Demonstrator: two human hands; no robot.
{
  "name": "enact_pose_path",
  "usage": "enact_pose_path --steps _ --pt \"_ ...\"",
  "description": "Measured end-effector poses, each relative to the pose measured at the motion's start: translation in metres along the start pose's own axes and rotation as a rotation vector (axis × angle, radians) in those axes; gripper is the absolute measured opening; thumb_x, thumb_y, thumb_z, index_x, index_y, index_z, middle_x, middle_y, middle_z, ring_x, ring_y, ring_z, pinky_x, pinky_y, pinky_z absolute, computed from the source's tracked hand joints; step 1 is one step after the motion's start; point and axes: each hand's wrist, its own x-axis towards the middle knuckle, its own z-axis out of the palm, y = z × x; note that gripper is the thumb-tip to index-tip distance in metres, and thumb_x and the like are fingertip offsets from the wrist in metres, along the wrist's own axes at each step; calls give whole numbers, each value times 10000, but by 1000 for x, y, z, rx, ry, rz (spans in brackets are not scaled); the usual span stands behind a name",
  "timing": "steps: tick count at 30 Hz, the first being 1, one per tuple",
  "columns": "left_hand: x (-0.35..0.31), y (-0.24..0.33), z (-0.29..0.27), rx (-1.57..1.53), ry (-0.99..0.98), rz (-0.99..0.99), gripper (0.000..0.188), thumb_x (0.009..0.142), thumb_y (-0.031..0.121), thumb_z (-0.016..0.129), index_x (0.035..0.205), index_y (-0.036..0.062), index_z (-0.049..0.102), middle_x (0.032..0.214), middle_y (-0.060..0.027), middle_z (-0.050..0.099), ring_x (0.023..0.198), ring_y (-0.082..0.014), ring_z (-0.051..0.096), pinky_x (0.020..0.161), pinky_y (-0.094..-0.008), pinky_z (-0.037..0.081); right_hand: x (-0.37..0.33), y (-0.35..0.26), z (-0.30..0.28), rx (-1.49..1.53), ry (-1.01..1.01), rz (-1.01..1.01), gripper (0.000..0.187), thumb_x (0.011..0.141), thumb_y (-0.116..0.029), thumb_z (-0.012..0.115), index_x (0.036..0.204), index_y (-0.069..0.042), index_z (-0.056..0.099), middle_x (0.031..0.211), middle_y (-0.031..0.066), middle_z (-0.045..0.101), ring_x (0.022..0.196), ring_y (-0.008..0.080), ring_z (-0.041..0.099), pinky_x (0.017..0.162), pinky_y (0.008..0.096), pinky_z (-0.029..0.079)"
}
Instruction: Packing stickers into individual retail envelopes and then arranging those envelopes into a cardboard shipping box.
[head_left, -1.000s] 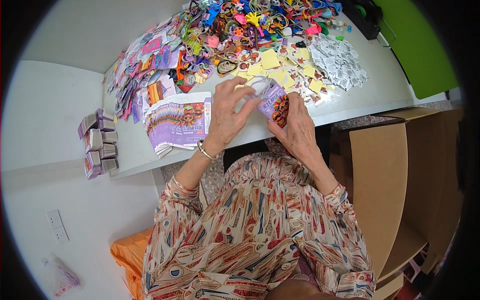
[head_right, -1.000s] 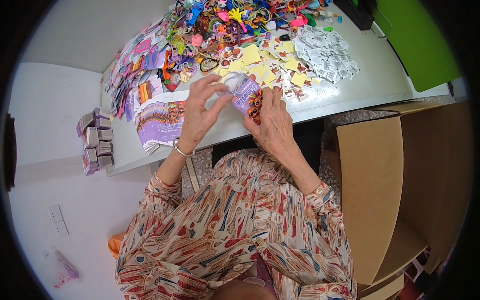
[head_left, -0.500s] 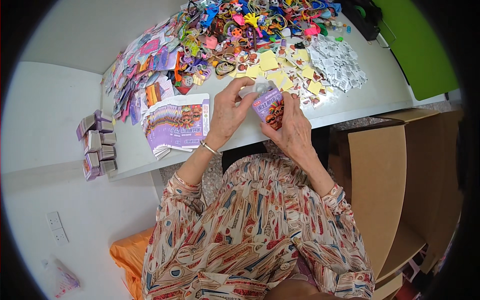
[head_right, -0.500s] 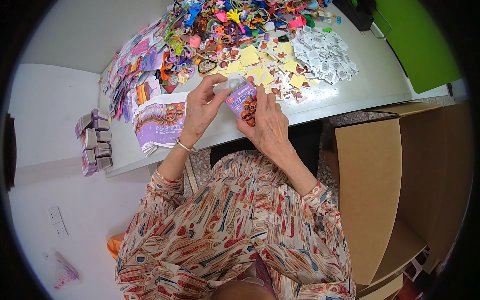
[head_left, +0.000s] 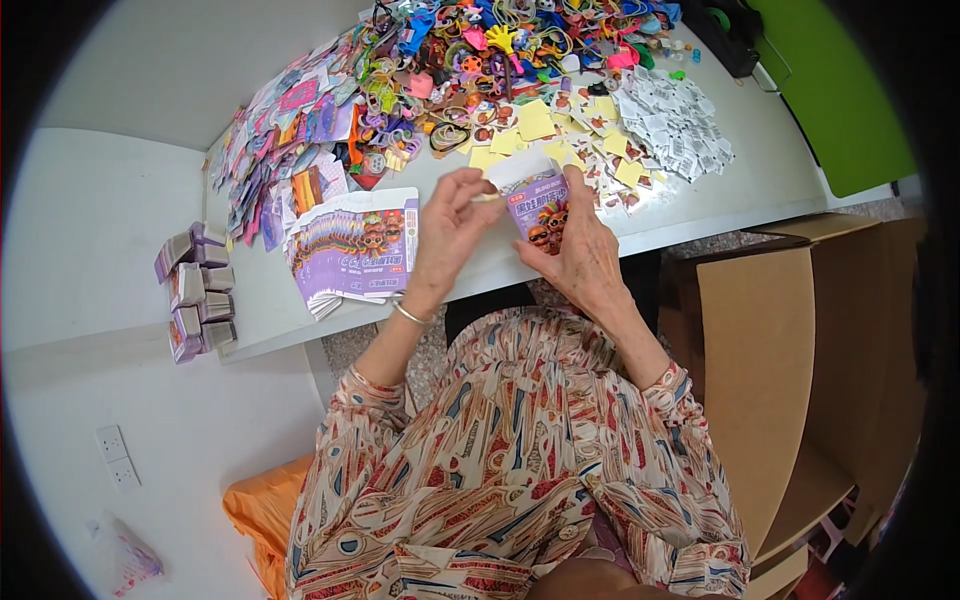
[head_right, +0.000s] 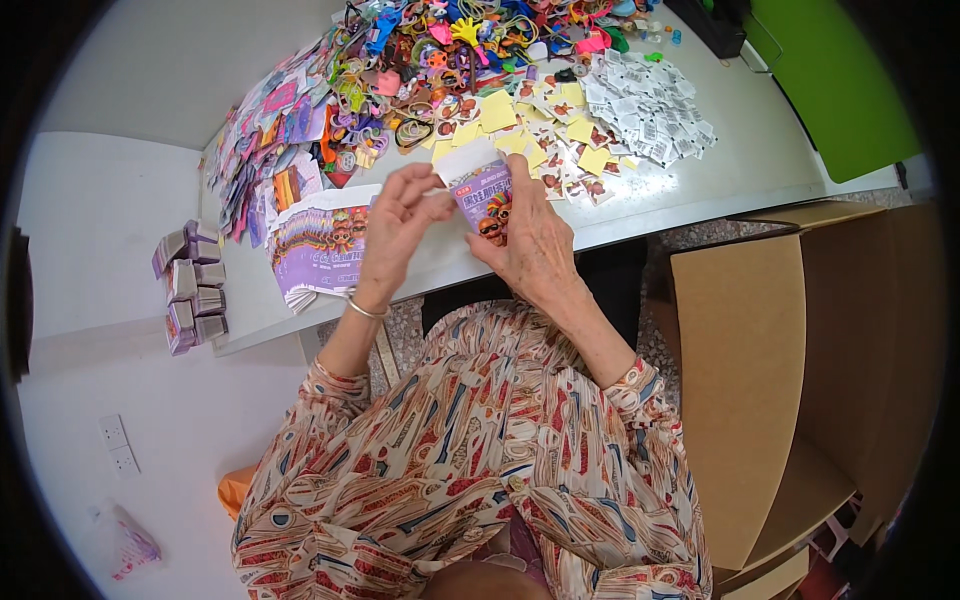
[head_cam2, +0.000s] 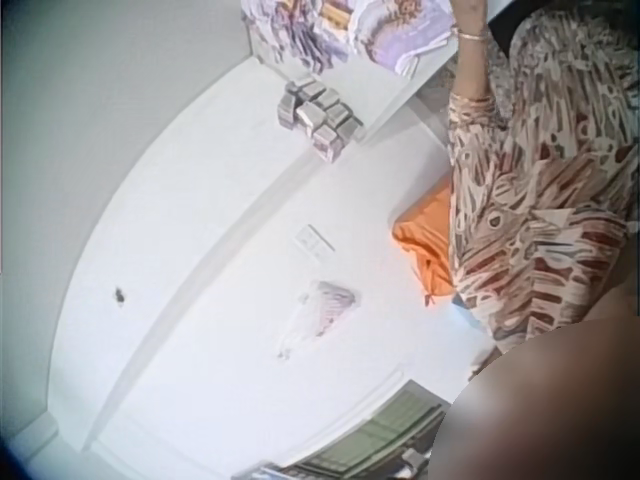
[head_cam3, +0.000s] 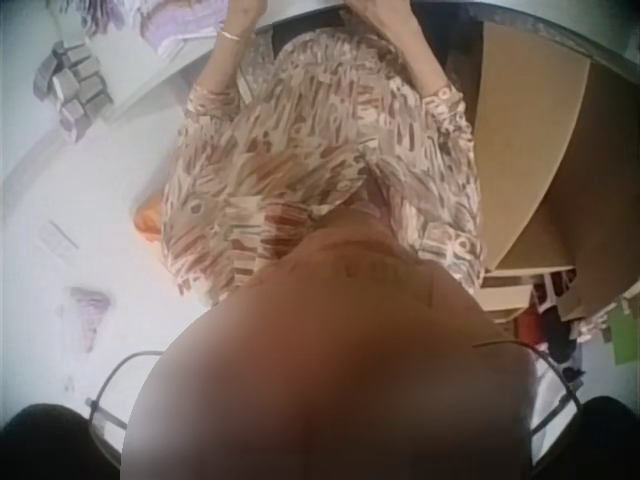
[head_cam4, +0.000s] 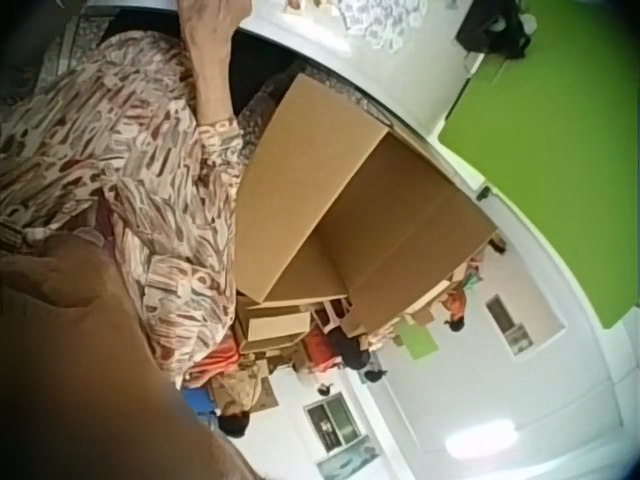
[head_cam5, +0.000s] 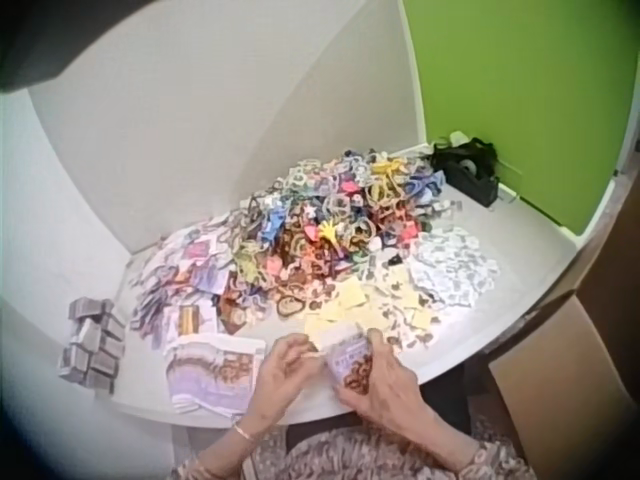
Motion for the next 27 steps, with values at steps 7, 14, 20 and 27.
enact_pose_path --steps 7,14,20,27 --pt "-15 -11 29 -89 160 127 453 893 32 647 1263 -14 389 1071 -136 637 940 -140 622 812 -245 520 4 -1 4 23 -36 -14 1017 655 -313 825 1405 23 226 1129 282 579 914 412 643 736 447 536" --pt "-14 -20 9 117 -4 110 363 889 27 648 1243 -16 576 1027 -80 621 894 -104 603 779 -219 499 8 10 10 7 -39 -100 927 645 -303 820 1334 19 291 1080 260 589 846 401 651 721 440 535" --pt "-10 -28 -6 303 -117 145 308 899 32 635 1203 -16 624 1012 -38 571 888 -94 550 753 -208 458 5 22 25 -4 -27 -198 821 634 -234 781 1262 16 316 1021 242 576 815 401 637 698 430 525" --pt "-12 -24 -1 358 -62 189 294 861 46 673 1150 -4 656 869 -45 557 761 -98 546 664 -222 463 6 24 27 97 -7 -205 740 624 -166 725 1241 -6 349 1102 232 489 863 413 599 694 441 512"
